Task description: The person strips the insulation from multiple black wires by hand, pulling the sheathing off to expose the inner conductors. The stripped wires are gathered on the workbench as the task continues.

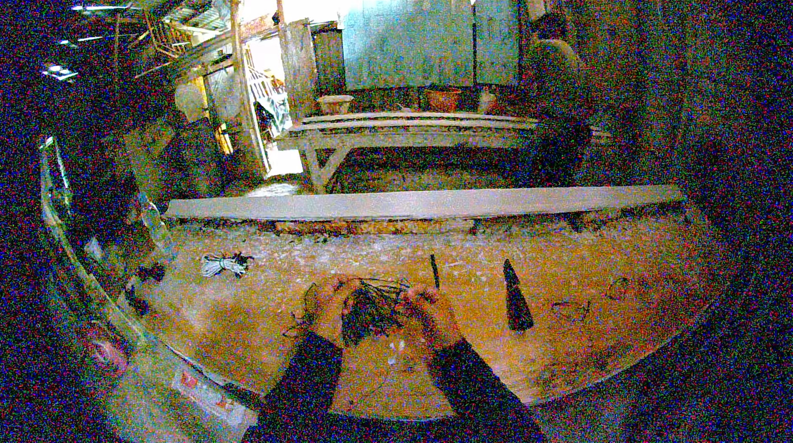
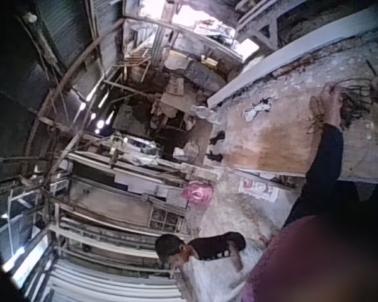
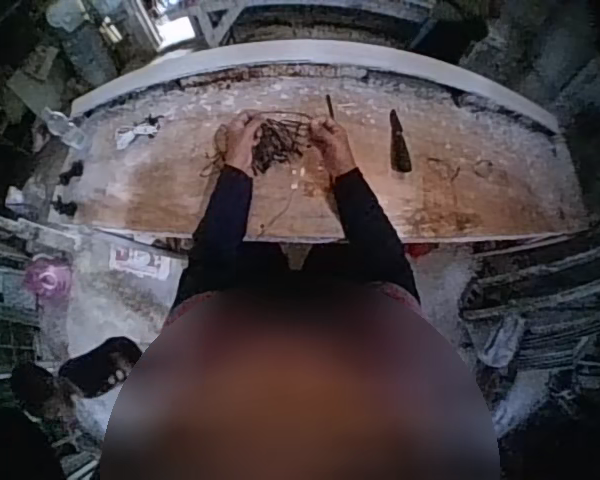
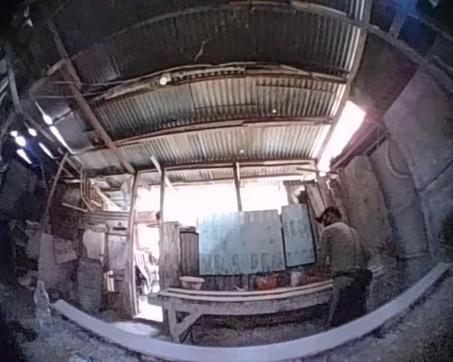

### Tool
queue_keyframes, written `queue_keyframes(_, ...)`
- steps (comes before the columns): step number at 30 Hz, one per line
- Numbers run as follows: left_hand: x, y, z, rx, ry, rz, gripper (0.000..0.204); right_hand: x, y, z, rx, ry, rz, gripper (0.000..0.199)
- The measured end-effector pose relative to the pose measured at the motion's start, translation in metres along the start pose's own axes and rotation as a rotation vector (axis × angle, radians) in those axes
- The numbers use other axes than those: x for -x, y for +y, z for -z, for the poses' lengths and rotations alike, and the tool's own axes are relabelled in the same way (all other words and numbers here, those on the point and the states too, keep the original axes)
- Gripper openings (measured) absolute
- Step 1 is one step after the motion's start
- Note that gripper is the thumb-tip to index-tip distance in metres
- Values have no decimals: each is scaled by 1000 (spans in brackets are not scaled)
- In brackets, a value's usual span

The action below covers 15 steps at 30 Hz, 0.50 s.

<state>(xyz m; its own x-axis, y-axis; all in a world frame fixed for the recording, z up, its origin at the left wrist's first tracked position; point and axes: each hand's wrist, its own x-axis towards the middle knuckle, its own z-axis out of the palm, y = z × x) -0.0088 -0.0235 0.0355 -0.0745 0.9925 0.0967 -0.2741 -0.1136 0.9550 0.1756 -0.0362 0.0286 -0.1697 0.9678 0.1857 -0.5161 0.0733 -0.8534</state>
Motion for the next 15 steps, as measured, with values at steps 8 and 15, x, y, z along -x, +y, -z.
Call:
queue_keyframes(8, -7, -6, 10, 226, -128, 88, 6, -8, 7, 11, 255, 257, 60, 16)
queue_keyframes(15, -15, -11, 19, 342, 59, 65, 4, -6, 22, 8, 548, -116, 100, 19)
